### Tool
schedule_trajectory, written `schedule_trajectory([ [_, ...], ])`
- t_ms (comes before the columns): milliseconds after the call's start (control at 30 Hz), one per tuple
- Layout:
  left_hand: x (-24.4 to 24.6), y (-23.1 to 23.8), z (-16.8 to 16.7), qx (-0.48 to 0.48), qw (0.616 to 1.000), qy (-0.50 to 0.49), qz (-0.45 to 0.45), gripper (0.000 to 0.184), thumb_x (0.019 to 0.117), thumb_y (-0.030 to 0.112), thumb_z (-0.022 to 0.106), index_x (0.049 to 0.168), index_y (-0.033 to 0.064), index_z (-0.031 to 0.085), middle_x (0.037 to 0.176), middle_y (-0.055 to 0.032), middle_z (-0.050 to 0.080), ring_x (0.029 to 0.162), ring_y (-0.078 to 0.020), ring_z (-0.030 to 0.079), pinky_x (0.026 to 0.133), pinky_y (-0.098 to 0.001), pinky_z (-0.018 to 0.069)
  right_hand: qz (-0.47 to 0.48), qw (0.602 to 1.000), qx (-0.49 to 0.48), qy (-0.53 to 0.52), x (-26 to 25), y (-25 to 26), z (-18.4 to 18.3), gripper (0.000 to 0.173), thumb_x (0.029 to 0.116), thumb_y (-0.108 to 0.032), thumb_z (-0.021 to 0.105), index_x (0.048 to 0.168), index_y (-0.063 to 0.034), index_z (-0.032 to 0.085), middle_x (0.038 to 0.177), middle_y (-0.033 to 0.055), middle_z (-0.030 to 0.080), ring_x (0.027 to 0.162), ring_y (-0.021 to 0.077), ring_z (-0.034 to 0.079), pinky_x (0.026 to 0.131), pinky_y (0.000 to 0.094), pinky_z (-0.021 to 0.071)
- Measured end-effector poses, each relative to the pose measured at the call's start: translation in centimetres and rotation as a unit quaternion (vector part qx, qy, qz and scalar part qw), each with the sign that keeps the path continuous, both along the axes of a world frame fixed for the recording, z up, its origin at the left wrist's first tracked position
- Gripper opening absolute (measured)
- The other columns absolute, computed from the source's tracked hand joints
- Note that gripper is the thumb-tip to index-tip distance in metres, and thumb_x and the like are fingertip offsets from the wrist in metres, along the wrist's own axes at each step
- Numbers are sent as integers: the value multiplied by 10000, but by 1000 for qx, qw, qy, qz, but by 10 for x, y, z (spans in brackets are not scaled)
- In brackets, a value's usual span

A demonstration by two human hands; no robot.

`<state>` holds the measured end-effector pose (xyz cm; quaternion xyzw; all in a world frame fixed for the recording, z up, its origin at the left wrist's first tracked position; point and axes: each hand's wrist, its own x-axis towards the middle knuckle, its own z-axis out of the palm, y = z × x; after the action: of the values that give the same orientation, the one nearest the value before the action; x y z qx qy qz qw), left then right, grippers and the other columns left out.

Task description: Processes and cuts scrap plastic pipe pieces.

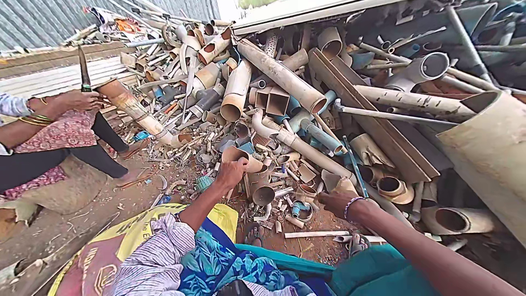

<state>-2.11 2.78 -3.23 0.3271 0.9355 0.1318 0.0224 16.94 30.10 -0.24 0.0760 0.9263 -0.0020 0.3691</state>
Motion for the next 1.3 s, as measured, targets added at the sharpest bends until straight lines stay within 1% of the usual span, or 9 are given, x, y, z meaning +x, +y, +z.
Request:
schedule_trajectory([
  [200, -14, -21, 24, 268, 949, 41, 159, 302, 1079, 143, 491, 1318, -6, 602, 1111, -288, 691, 1033, -489, 670, 904, -679, 479, -51, 925, -185, 327, -2, -20, 4, 482, 1105, -184, 410, 1538, 18, 347, 1259, 321, 623, 1114, 501, 643, 971, 623, 479],
  [467, -8, -13, 42, 358, 912, -8, 201, 336, 1098, 175, 463, 1374, 8, 559, 1323, -254, 619, 1210, -414, 609, 1016, -616, 452, -47, 805, -396, 439, -32, -123, -48, 521, 1084, -139, 391, 1564, 49, 315, 1336, 291, 607, 1150, 439, 649, 1010, 549, 495],
  [567, -6, -7, 38, 372, 908, -7, 190, 341, 1094, 171, 462, 1378, 7, 555, 1312, -244, 628, 1215, -389, 610, 1023, -593, 452, -200, 761, -411, 461, -40, -131, -128, 515, 1080, -104, 390, 1549, 90, 307, 1341, 290, 615, 1191, 414, 646, 1055, 514, 484],
  [700, -1, -10, 35, 332, 920, 8, 206, 346, 1101, 204, 461, 1391, 43, 558, 1265, -263, 644, 1143, -445, 632, 954, -656, 460, -472, 708, -420, 316, -48, -102, -178, 495, 1129, -182, 314, 1582, -3, 227, 1166, 290, 613, 951, 373, 644, 871, 513, 514],
  [933, -18, -19, 21, 388, 894, -12, 222, 358, 1090, 176, 445, 1392, 10, 544, 1357, -238, 609, 1257, -375, 589, 1045, -585, 437, -118, 572, -358, 728, -45, -143, -136, 515, 1073, -223, 386, 1332, 217, 448, 925, 224, 689, 698, 215, 675, 682, 359, 577],
  [1033, -13, -15, 21, 394, 893, -22, 217, 353, 1089, 158, 449, 1392, 3, 543, 1370, -240, 596, 1272, -367, 574, 1061, -564, 429, -185, 743, -387, 514, -34, -142, -162, 509, 1084, -141, 384, 1500, 147, 330, 1251, 303, 648, 1087, 405, 689, 967, 515, 530],
  [1100, -11, -17, 25, 371, 901, -9, 225, 339, 1095, 169, 457, 1381, 13, 551, 1321, -256, 614, 1218, -409, 595, 1014, -609, 443, -236, 769, -405, 435, -37, -140, -159, 535, 1090, -154, 378, 1551, 89, 262, 1188, 299, 660, 1078, 441, 673, 968, 560, 502],
  [1233, -13, -27, 26, 361, 903, 11, 234, 341, 1087, 165, 464, 1369, 0, 562, 1314, -257, 626, 1225, -416, 601, 1023, -623, 436, -108, 616, -388, 677, -38, -139, -125, 486, 1061, -180, 407, 1375, 190, 425, 913, 213, 686, 714, 249, 685, 690, 406, 578],
  [1300, -16, -26, 23, 381, 896, 11, 226, 334, 1083, 155, 464, 1357, -7, 568, 1310, -248, 626, 1230, -386, 599, 1034, -595, 442, -73, 546, -355, 756, -43, -134, -129, 503, 1098, -274, 373, 1325, 169, 446, 904, 203, 672, 731, 164, 664, 723, 311, 565],
])
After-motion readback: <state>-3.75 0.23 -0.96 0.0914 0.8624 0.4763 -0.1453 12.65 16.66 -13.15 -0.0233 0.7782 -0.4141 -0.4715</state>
